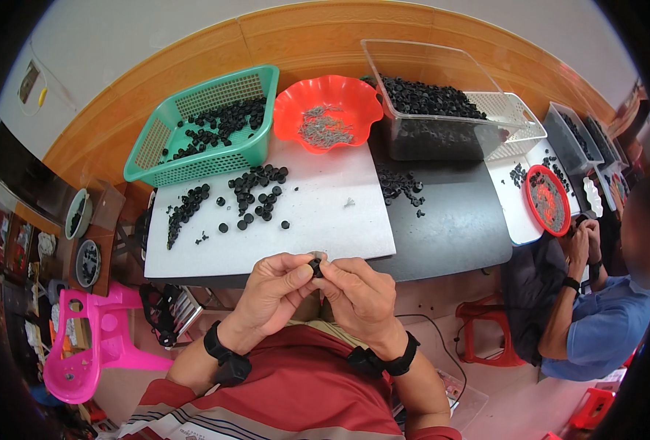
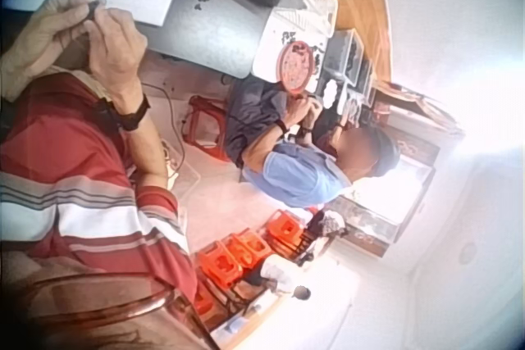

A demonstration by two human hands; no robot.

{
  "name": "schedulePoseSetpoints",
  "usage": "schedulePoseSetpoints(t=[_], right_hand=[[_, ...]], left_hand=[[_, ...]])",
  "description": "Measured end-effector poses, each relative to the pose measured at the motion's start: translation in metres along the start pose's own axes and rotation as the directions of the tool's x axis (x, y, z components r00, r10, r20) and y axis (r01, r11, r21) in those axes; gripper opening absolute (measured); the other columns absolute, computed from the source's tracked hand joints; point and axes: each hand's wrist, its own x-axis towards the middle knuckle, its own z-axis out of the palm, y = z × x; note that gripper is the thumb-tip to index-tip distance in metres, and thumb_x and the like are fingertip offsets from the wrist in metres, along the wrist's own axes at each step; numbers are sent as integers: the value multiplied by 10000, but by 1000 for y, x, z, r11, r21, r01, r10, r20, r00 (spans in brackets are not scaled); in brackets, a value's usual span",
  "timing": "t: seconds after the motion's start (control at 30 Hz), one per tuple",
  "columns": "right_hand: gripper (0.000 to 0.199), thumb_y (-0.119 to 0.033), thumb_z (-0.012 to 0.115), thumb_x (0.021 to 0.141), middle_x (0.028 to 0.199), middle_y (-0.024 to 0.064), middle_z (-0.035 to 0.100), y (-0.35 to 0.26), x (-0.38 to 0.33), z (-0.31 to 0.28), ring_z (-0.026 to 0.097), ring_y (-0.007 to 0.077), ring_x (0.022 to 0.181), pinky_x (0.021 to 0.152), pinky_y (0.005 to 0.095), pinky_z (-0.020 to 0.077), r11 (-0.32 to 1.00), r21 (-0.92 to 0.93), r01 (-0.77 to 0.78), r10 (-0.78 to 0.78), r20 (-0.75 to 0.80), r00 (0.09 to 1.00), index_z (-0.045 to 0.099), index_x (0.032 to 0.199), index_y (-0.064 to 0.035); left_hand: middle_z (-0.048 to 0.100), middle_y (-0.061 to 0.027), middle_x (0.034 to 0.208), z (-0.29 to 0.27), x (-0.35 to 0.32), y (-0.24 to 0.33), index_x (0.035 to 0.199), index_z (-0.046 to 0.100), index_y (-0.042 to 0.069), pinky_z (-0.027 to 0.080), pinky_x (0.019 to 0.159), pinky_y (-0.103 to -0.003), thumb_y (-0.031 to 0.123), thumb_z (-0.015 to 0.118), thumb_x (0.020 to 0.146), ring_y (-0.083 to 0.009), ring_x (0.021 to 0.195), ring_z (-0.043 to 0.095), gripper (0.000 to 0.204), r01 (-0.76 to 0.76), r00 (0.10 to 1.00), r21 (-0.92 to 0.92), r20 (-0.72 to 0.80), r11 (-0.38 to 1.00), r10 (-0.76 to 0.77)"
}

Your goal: Assembling and applying grease to small black plastic components at a factory workstation.

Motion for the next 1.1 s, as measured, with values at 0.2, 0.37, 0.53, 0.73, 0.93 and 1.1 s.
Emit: schedulePoseSetpoints(t=[0.2, 0.37, 0.53, 0.73, 0.93, 1.1], right_hand=[[306, 0, 815, 823, 921, 120, 722, 3, -3, -2, 722, 232, 701, 572, 300, 569, 999, -41, 15, -15, -5, 1000, 717, 1112, -22], [298, 4, 815, 821, 912, 125, 718, 6, -6, -5, 724, 237, 709, 577, 306, 568, 1000, -17, -22, 23, 19, 1000, 710, 1100, -10], [259, -14, 823, 820, 902, 131, 718, 1, 0, -10, 722, 242, 713, 593, 313, 569, 997, 5, -72, 72, 73, 995, 696, 1045, 4], [237, -20, 825, 812, 872, 123, 715, 1, 3, -14, 716, 256, 697, 588, 320, 565, 998, 4, -67, 66, 100, 993, 680, 999, -15], [224, -9, 813, 794, 854, 113, 710, 4, 2, -15, 707, 268, 683, 580, 333, 563, 997, -72, 4, 7, 147, 989, 663, 959, -33], [249, -25, 813, 787, 864, 106, 710, 2, 6, -14, 702, 263, 686, 573, 339, 560, 993, -115, 13, 6, 167, 986, 678, 996, -36]], left_hand=[[712, -168, 1224, 3, -1, -1, 1113, 733, 11, 586, 981, -374, -2, 674, 978, -230, 1091, 701, 148, -12, 1000, 69, -12, 998, 13], [719, -145, 1207, -2, -2, -4, 1139, 726, 1, 576, 972, -333, -4, 680, 977, -196, 1072, 697, 169, -13, 999, 81, 36, 997, 10], [727, -126, 1182, 3, -3, -3, 1167, 725, -7, 565, 972, -304, -1, 694, 971, -168, 1059, 692, 198, -25, 999, 79, 43, 997, 22], [740, -115, 1133, 3, -4, -9, 1146, 733, -7, 565, 958, -299, -10, 707, 958, -162, 1030, 696, 190, -26, 1000, 92, -14, 995, 27], [738, -121, 1138, -2, -7, -15, 1105, 741, 10, 567, 929, -304, -23, 694, 960, -178, 1036, 698, 156, -62, 998, 176, -18, 982, 66], [746, -101, 1092, 0, -4, -9, 1113, 732, -17, 556, 935, -278, -13, 713, 954, -132, 996, 691, 159, -68, 998, 179, -3, 981, 69]])
